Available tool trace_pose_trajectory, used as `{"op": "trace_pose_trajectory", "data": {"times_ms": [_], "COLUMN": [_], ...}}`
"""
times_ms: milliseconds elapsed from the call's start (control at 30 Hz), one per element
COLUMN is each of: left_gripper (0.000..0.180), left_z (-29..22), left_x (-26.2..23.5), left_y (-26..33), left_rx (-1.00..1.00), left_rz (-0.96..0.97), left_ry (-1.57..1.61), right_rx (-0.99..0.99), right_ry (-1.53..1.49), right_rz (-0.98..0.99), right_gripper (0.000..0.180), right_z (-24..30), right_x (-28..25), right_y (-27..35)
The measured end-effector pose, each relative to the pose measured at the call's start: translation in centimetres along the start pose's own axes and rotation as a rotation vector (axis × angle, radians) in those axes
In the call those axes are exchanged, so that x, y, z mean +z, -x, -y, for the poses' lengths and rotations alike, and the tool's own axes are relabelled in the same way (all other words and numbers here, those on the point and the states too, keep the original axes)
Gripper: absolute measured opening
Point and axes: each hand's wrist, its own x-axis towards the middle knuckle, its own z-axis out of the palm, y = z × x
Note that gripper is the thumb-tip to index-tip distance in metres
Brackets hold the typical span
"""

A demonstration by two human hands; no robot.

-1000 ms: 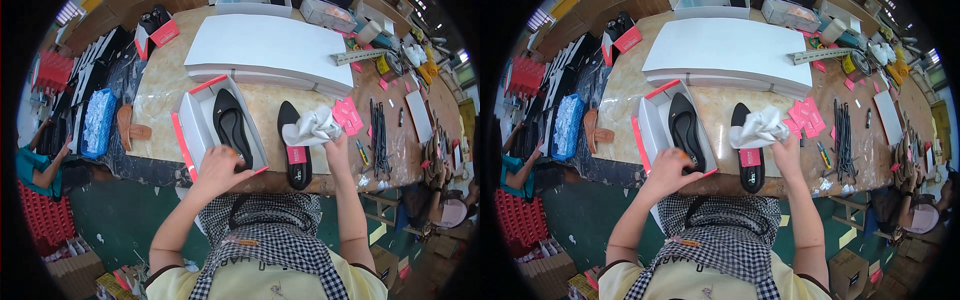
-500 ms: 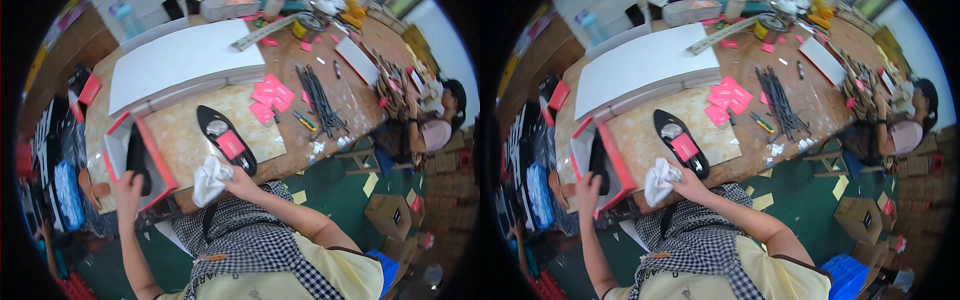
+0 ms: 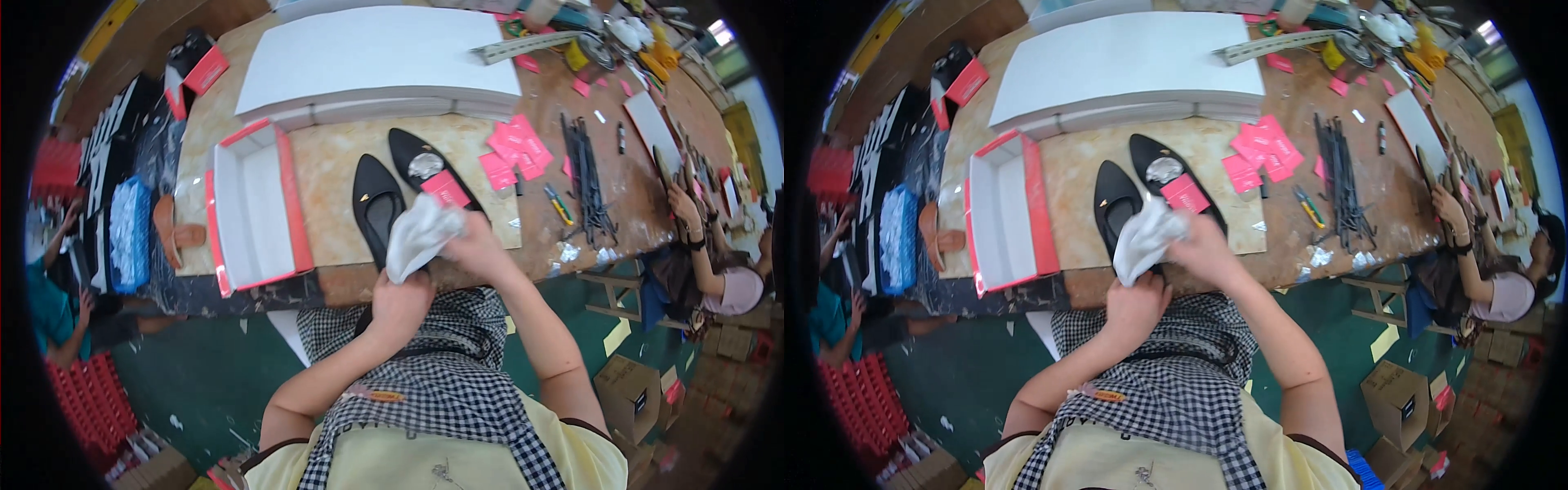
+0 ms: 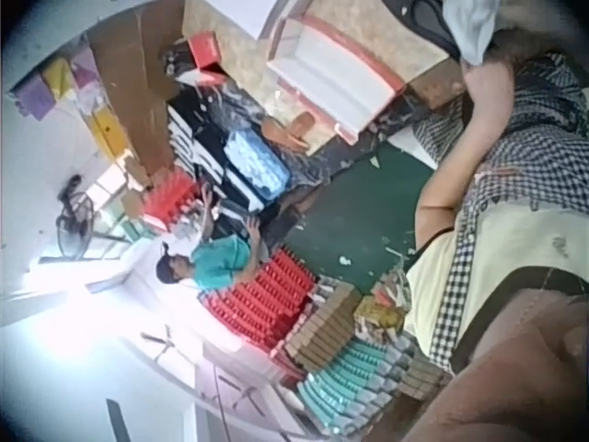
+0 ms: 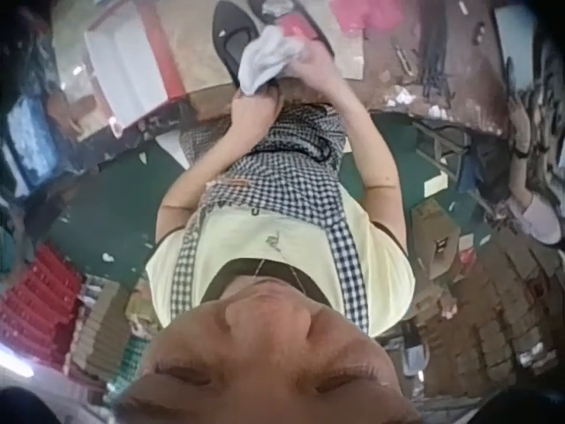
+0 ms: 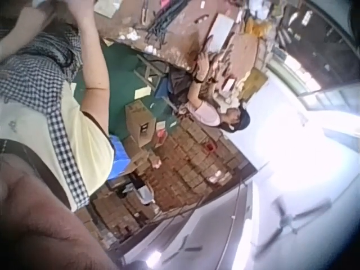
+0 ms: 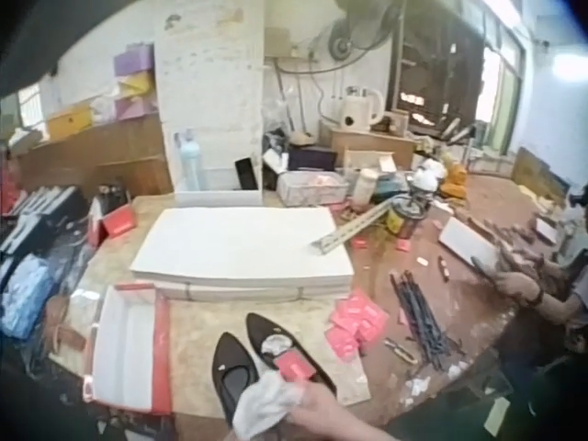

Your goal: Inspecting, cleaning, and placing finished shoes into boxes.

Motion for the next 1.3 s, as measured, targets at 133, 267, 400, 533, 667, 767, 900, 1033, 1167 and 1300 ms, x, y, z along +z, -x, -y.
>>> {"op": "trace_pose_trajectory", "data": {"times_ms": [133,267,400,533,667,767,900,1033,1167,1300], "left_gripper": [0.020,0.020,0.023,0.026,0.027,0.038,0.056,0.062,0.050,0.057], "left_z": [-0.6,-1.0,-0.5,-0.5,0.5,2.7,6.8,9.1,8.8,5.8], "left_x": [0.5,0.8,0.5,0.4,-2.1,-4.8,-3.8,0.5,-1.0,-3.9], "left_y": [-0.2,-0.5,0.1,-0.7,-1.1,-0.3,-0.8,-0.3,0.2,-1.1], "left_rx": [0.027,0.109,-0.012,0.125,0.178,-0.009,-0.756,-0.566,-0.694,-0.892], "left_rz": [0.072,0.147,0.194,0.123,0.171,-0.136,0.079,-0.020,-0.188,0.166], "left_ry": [-0.087,-0.198,-0.077,-0.092,0.020,0.178,0.680,0.649,1.352,2.122], "right_rx": [-0.531,-0.448,-0.512,-0.327,-0.252,-0.449,0.489,0.468,0.343,0.144], "right_ry": [1.213,1.385,0.695,0.884,0.952,0.530,1.314,1.302,1.088,0.699], "right_rz": [-0.205,-0.206,-0.055,-0.325,-0.349,-0.471,-0.985,-0.885,-0.916,-0.913], "right_gripper": [0.025,0.015,0.030,0.057,0.053,0.037,0.025,0.027,0.027,0.035], "right_z": [-0.4,-1.2,0.0,-1.1,0.1,-2.1,-6.9,-9.7,-8.6,-2.9], "right_x": [5.7,7.8,4.7,4.1,3.6,-5.0,-21.3,-22.2,-22.3,-16.2], "right_y": [-4.3,-9.4,-6.5,-10.2,-10.2,-4.6,5.6,5.2,5.8,4.3]}}
